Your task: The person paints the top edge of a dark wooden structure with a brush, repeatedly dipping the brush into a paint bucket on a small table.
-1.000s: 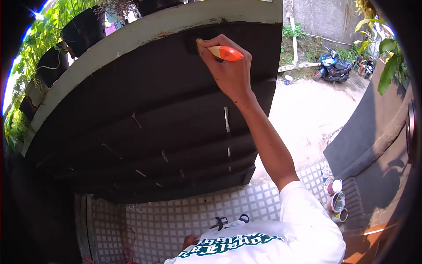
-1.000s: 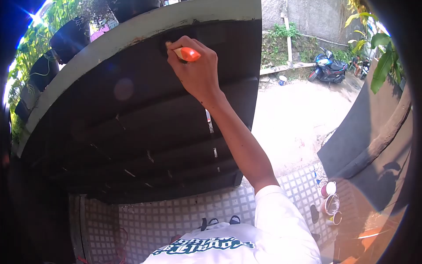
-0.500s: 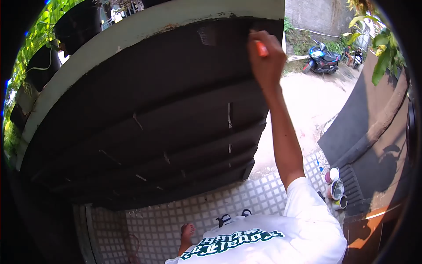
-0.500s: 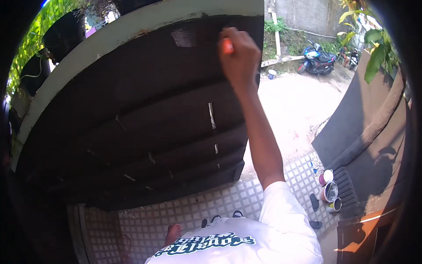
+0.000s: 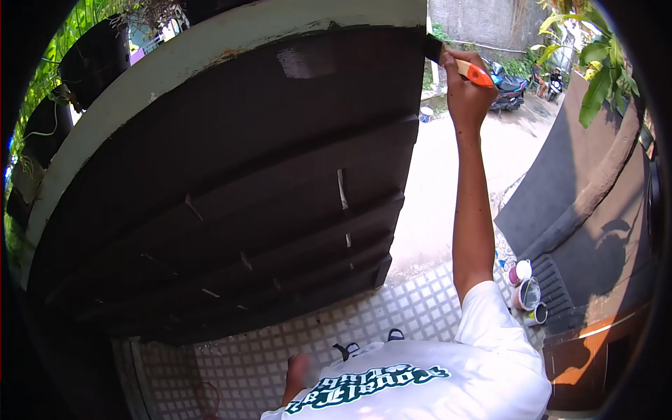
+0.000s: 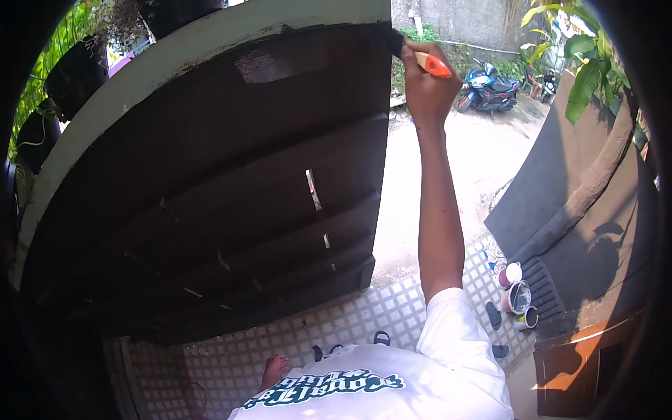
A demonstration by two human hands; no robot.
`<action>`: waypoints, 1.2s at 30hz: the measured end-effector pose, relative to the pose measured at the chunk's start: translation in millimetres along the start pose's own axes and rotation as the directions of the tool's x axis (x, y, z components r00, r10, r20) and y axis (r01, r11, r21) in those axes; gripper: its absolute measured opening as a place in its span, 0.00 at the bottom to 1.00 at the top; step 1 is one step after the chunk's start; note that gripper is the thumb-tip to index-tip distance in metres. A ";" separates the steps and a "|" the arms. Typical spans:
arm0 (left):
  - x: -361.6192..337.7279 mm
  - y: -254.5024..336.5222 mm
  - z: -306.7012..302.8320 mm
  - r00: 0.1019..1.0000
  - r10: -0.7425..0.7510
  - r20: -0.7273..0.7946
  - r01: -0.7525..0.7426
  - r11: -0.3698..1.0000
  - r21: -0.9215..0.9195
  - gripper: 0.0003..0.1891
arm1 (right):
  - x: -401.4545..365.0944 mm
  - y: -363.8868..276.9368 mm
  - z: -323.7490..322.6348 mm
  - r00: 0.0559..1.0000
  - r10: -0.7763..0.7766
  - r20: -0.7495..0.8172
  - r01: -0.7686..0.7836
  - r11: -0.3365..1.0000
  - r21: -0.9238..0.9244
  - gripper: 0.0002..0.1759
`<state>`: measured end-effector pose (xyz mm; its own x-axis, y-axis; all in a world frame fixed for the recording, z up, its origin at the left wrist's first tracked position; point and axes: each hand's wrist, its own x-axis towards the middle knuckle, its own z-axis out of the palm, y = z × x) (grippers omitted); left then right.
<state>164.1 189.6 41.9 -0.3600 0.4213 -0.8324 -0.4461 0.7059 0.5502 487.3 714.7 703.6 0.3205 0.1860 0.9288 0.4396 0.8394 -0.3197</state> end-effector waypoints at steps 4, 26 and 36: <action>-12.0 3.2 17.7 1.000 -0.011 0.007 0.011 1.000 0.007 0.17 | -15.7 -14.4 31.9 0.983 -0.148 0.112 0.145 0.989 0.032 0.04; -7.5 5.2 45.7 0.996 -0.072 -0.045 0.073 0.997 0.032 0.14 | -20.9 -20.7 30.7 0.976 -0.149 0.160 0.111 0.969 0.223 0.04; -15.3 12.2 42.1 0.998 -0.037 0.049 0.036 0.999 0.030 0.16 | -29.2 14.9 -5.0 0.996 0.051 0.074 -0.055 0.997 0.056 0.02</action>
<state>198.6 215.7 58.5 -0.3029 0.4219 -0.8545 -0.4342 0.7371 0.5179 488.7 719.3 670.9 0.2800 0.2658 0.9225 0.3736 0.8550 -0.3597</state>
